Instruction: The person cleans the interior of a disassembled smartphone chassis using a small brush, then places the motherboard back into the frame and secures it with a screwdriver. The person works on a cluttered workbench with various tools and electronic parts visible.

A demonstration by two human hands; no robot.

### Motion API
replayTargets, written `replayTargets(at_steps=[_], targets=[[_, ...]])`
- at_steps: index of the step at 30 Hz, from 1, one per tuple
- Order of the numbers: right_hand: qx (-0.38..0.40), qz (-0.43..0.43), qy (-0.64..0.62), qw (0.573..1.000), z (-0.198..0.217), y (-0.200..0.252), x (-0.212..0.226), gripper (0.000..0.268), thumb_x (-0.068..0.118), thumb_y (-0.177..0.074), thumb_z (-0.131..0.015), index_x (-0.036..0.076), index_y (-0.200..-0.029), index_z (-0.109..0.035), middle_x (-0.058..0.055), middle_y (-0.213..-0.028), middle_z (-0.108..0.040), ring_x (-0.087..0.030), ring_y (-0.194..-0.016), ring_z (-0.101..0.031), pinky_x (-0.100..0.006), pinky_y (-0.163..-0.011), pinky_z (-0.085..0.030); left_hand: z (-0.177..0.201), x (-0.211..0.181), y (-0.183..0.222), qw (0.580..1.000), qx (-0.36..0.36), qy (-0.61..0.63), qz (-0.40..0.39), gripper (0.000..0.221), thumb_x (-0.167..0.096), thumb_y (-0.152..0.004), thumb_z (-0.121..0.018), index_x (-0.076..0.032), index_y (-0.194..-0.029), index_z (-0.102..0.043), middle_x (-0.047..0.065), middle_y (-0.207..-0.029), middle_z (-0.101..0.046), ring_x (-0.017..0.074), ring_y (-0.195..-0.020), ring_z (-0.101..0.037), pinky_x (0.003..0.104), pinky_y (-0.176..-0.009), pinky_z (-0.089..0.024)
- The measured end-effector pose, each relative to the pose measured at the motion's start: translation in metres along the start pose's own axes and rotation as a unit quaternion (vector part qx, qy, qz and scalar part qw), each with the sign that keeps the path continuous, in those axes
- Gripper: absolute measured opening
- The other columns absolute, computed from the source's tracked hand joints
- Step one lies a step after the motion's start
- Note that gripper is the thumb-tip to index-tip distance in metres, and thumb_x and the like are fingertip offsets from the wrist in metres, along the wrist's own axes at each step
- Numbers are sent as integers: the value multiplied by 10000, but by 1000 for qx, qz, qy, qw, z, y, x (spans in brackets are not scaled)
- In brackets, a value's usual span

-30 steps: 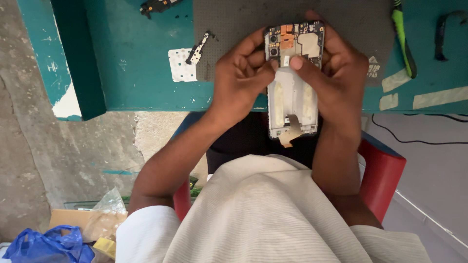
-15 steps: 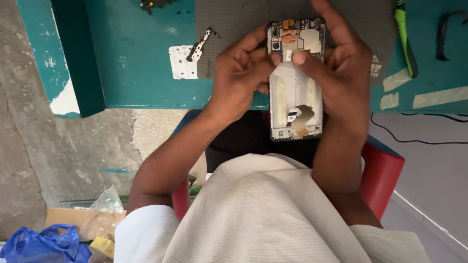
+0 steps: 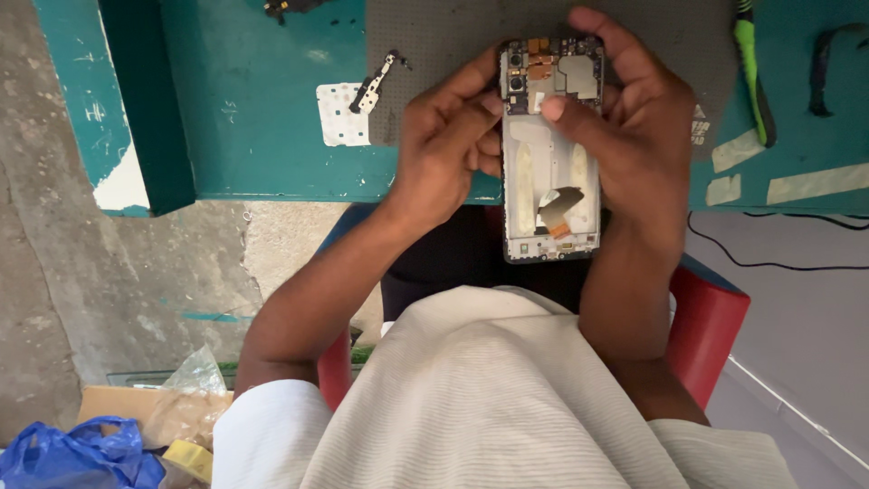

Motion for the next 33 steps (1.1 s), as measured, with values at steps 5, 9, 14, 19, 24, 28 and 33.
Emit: replayTargets(at_steps=[5, 9, 14, 19, 24, 28, 33], targets=[[-2, 8, 19, 1000, 1, -1, -3, 605, -13, -1014, -819, -80, -1536, -521, -185, -1232, -735, -171, -1056, -756, -297, -931, -654, -2, -2, -1, 1000, 3, 9, 4, 530, 36, -1043, -360, 119, -1565, -314, 244, -1244, -712, 201, -822, -770, 290, -691, -665], [1, 4, 2, 1000, 2, -1, -7, 570, -28, -1028, -814, -83, -1510, -514, -185, -1257, -724, -167, -1057, -750, -292, -921, -649, -2, -2, 1, 1000, -1, -1, 15, 531, 31, -1053, -376, 113, -1574, -326, 240, -1218, -714, 176, -815, -758, 279, -691, -662], [4, 2, 1, 1000, 2, -2, -5, 565, -47, -1031, -807, -75, -1510, -509, -187, -1264, -721, -165, -1053, -748, -290, -914, -646, -1, -1, 1, 999, -4, -40, 2, 539, 47, -1059, -408, 110, -1592, -355, 234, -1178, -731, 124, -740, -693, 248, -633, -613], [12, -6, 34, 999, 1, -3, 0, 585, -67, -1014, -787, -50, -1526, -506, -185, -1242, -728, -174, -1068, -757, -301, -917, -662, -2, -1, 1, 1000, -3, -3, 21, 555, 56, -1025, -397, 85, -1577, -337, 208, -1195, -722, 132, -802, -738, 259, -670, -644], [16, -10, 4, 1000, 0, -2, 1, 552, -94, -1015, -786, -51, -1481, -494, -165, -1260, -719, -178, -1096, -752, -306, -938, -658, -1, 0, 4, 1000, 1, -23, -1, 581, 76, -1031, -426, 77, -1610, -377, 194, -1125, -711, 84, -747, -662, 216, -621, -560], [16, 0, 23, 1000, 0, 0, 3, 562, -94, -1014, -794, -46, -1484, -488, -148, -1245, -722, -170, -1117, -750, -297, -965, -653, -4, 0, 4, 996, -5, -81, -20, 549, 48, -1067, -559, 68, -1586, -382, 193, -1216, -741, 74, -811, -658, 191, -604, -512], [24, 37, 10, 999, 0, 1, 1, 588, -84, -1018, -813, -29, -1502, -483, -129, -1232, -708, -145, -1112, -726, -262, -949, -627, -9, -1, 2, 998, 21, -37, -50, 575, 13, -1075, -657, 54, -1578, -382, 195, -1197, -741, 143, -1023, -740, 247, -852, -627]])
Point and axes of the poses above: each hand's wrist, its own y-axis away from the middle knuckle, its own z-axis out of the back of the hand, x = y × z, the point moved 4 cm from there along -y, towards the middle knuckle
